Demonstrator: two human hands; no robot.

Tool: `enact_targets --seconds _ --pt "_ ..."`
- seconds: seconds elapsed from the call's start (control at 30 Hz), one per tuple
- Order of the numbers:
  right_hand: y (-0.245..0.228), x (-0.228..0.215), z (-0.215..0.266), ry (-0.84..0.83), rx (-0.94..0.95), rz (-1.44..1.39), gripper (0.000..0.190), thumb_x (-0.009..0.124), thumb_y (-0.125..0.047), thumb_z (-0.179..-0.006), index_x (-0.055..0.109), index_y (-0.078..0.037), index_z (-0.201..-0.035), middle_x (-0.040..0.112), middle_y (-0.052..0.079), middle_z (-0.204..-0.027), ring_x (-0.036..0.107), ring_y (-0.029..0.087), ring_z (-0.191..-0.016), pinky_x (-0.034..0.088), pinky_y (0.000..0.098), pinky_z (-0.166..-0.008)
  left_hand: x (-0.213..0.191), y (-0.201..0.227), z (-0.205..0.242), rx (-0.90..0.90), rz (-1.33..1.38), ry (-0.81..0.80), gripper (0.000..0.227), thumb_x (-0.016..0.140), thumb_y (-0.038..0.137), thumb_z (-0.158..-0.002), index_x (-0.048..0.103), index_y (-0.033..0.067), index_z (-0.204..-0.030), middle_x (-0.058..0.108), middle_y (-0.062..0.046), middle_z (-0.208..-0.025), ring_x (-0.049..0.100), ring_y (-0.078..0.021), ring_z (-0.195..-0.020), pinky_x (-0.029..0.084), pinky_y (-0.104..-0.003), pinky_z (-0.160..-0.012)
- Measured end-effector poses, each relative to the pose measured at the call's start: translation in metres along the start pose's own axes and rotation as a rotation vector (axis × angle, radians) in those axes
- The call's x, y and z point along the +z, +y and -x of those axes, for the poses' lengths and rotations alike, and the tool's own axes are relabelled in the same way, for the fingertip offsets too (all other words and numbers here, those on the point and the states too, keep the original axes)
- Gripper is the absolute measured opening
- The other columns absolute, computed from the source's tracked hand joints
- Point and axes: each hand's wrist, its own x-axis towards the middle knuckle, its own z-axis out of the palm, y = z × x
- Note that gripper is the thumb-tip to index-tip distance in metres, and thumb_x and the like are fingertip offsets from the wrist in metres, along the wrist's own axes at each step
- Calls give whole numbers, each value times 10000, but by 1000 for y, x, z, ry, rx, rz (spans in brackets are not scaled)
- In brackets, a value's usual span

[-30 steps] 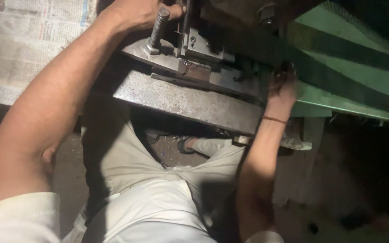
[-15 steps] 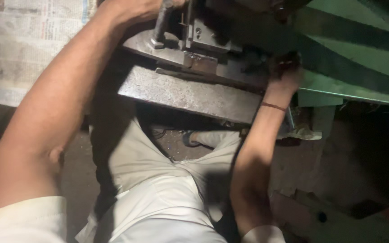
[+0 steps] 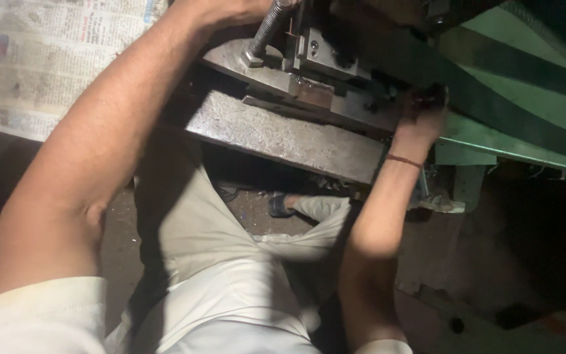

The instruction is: The person sits on the floor and operates a manual metalworking machine. They feed a long metal strip into the machine and pull it through while turning a crank with their left hand. The person handles the metal strip with both hands to guide it through the mechanism.

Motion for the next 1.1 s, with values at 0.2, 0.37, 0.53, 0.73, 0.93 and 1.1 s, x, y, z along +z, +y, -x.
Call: enact_targets --seconds 0.2,0.37,0.53,0.73,0.93,1.1 --pt "0 -8 -1 -64 -48 106 266 514 -229 -1085 590 -87 -872 552 43 -750 525 169 -627 512 322 -615 1 -4 -11 -20 -1 -1 300 556 339 -1062 707 96 -970 619 -38 -656 589 -142 -547 472 -338 -476" --pt "-1 -3 11 -157 -83 144 249 508 -223 -1091 595 -101 -893 512 33 -741 453 146 -597 447 300 -565 7 -13 -13 -89 -5 -3 330 586 390 -1033 739 98 -1033 679 -73 -684 647 -185 -573 518 -374 -495" --pt "-5 -2 14 -13 -9 24 227 494 -197 -1089 598 -52 -949 609 87 -844 565 215 -738 564 378 -763 14 -22 -19 70 -24 85 371 621 393 -1047 708 49 -1156 692 -113 -734 693 -266 -634 551 -425 -522" --pt "-26 -5 2 16 64 11 333 513 -223 -1057 673 20 -1217 733 174 -1169 701 312 -1041 575 442 -993 7 -11 -8 62 17 92 405 665 319 -1054 614 -36 -1241 679 -194 -715 709 -343 -675 574 -466 -627" --pt "-37 42 59 -145 -959 2151 444 638 -293 -1014 679 -13 -1356 675 224 -1330 650 395 -1178 529 471 -982 5 -12 -16 89 -31 99 381 714 339 -1016 669 -6 -1171 656 -160 -749 694 -320 -652 576 -444 -541" --pt "-39 80 80 -72 -835 2170 432 699 -338 -1058 672 7 -1316 687 229 -1281 653 394 -1137 541 474 -969 0 -4 -16 69 -63 62 368 692 315 -1038 643 -40 -1123 635 -132 -647 656 -277 -556 548 -414 -477"
